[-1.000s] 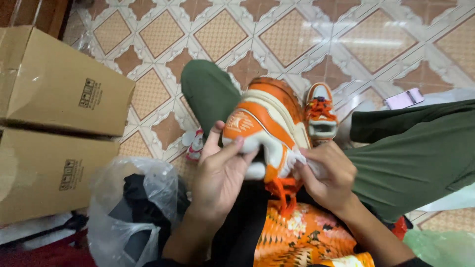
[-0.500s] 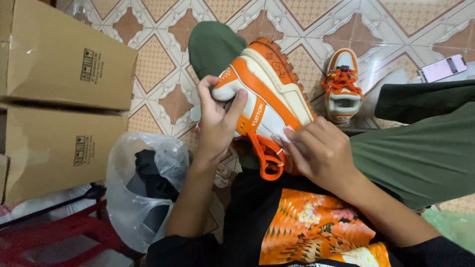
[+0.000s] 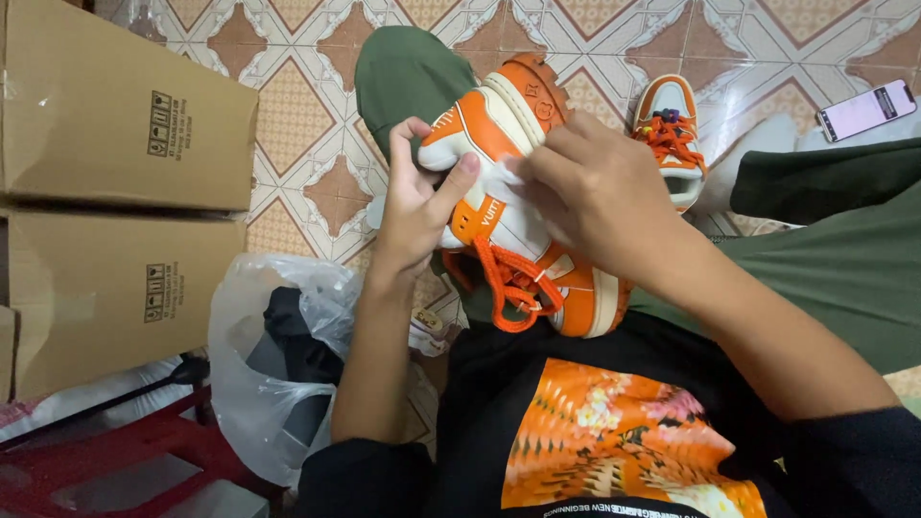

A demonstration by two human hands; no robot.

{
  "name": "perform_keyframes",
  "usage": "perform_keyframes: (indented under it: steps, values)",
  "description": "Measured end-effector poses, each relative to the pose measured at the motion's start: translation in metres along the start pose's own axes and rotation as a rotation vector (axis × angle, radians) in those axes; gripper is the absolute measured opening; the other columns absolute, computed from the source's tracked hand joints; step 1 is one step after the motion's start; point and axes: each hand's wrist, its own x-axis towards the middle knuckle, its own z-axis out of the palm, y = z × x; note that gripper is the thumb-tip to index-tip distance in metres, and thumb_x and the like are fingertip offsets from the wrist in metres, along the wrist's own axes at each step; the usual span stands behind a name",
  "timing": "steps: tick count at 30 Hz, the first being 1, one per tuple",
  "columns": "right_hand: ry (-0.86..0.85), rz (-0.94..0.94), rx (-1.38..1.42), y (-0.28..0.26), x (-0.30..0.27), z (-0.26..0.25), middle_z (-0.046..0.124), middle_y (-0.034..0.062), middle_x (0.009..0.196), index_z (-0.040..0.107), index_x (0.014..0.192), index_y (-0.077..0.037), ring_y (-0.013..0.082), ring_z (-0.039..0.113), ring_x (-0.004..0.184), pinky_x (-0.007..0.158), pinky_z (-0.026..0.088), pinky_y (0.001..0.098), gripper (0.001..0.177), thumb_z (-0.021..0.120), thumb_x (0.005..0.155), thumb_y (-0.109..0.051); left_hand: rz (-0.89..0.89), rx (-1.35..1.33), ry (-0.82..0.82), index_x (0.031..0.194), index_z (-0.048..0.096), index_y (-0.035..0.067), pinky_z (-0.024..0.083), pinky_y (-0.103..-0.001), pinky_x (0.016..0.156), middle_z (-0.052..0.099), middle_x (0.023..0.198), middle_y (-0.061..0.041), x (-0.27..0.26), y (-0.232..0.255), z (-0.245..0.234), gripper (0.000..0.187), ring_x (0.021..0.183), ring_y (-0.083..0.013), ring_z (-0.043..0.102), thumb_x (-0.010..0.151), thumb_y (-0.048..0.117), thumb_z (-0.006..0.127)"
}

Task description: The person is cleaning an orange and white sneaker by wiping it thoroughly with a white cloth while sitting on the floor.

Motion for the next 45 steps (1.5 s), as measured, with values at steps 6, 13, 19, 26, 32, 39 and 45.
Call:
perform_keyframes:
  steps: [6, 13, 19, 26, 32, 39, 45]
  values:
    - [-0.257, 0.114, -0.073, -0.031, -0.075, -0.029, 0.060, 0.0099, 0.086, 0.058, 0.092, -0.012, 0.0366, 0.056, 0.080, 0.072, 0.044, 0.0549, 0.045, 0.076, 0.130, -0.027, -0.066, -0.127, 0.025, 0.143, 0.040, 0.021, 0.071, -0.039, 0.092, 0.076, 0.134, -0.017, -0.012, 0.023, 0.000, 0.055, 0.114, -0.0213, 0.078, 0.116, 0.018, 0.087]
    - [0.012, 0.036, -0.038, -0.054, -0.059, 0.017, 0.074, 0.0040, 0.089, 0.083, 0.096, -0.014, 0.0289, 0.071, 0.085, 0.072, 0.057, 0.0403, 0.017, 0.083, 0.113, -0.016, 0.052, -0.042, 0.011, 0.161, 0.034, 0.023, 0.071, -0.046, 0.112, 0.070, 0.147, -0.020, -0.018, -0.003, -0.018, 0.069, 0.135, -0.0252, 0.073, 0.121, 0.033, 0.090]
    - [0.196, -0.067, -0.115, -0.054, -0.016, 0.035, 0.064, 0.0079, 0.087, 0.075, 0.095, -0.011, 0.0315, 0.065, 0.081, 0.068, 0.054, 0.0425, 0.025, 0.077, 0.120, -0.010, 0.036, -0.070, 0.011, 0.163, 0.034, 0.020, 0.072, -0.046, 0.113, 0.070, 0.148, -0.022, -0.007, -0.014, -0.022, 0.069, 0.135, -0.0270, 0.074, 0.122, 0.031, 0.089]
    - [0.022, -0.050, -0.195, -0.058, -0.072, 0.008, 0.067, 0.0064, 0.086, 0.082, 0.095, -0.012, 0.0291, 0.066, 0.080, 0.067, 0.052, 0.0403, 0.023, 0.074, 0.117, -0.010, 0.033, -0.030, 0.031, 0.161, 0.036, 0.020, 0.073, -0.045, 0.109, 0.071, 0.143, -0.021, -0.011, -0.003, -0.005, 0.071, 0.131, -0.0258, 0.074, 0.120, 0.033, 0.092]
    - [0.117, -0.063, -0.150, -0.050, -0.039, 0.016, 0.069, 0.0090, 0.085, 0.084, 0.096, -0.009, 0.0294, 0.065, 0.077, 0.066, 0.052, 0.0390, 0.023, 0.077, 0.118, -0.010, 0.042, -0.012, 0.051, 0.161, 0.037, 0.019, 0.075, -0.046, 0.105, 0.070, 0.139, -0.022, -0.007, 0.003, 0.006, 0.075, 0.128, -0.0273, 0.075, 0.117, 0.032, 0.096]
    - [0.064, -0.108, -0.197, -0.072, -0.047, 0.010, 0.066, 0.0084, 0.083, 0.086, 0.101, -0.009, 0.0295, 0.066, 0.077, 0.062, 0.051, 0.0385, 0.017, 0.078, 0.116, -0.005, 0.050, -0.004, 0.060, 0.163, 0.037, 0.017, 0.074, -0.046, 0.108, 0.069, 0.141, -0.022, -0.014, -0.003, 0.003, 0.080, 0.131, -0.0291, 0.075, 0.114, 0.031, 0.099]
    - [0.077, -0.138, -0.225, -0.061, -0.057, 0.015, 0.063, 0.0055, 0.084, 0.083, 0.098, -0.009, 0.0243, 0.065, 0.078, 0.062, 0.052, 0.0323, 0.018, 0.078, 0.115, -0.006, 0.088, 0.009, 0.045, 0.166, 0.036, 0.018, 0.071, -0.042, 0.112, 0.066, 0.139, -0.019, -0.006, -0.011, -0.001, 0.088, 0.131, -0.0265, 0.072, 0.112, 0.028, 0.103]
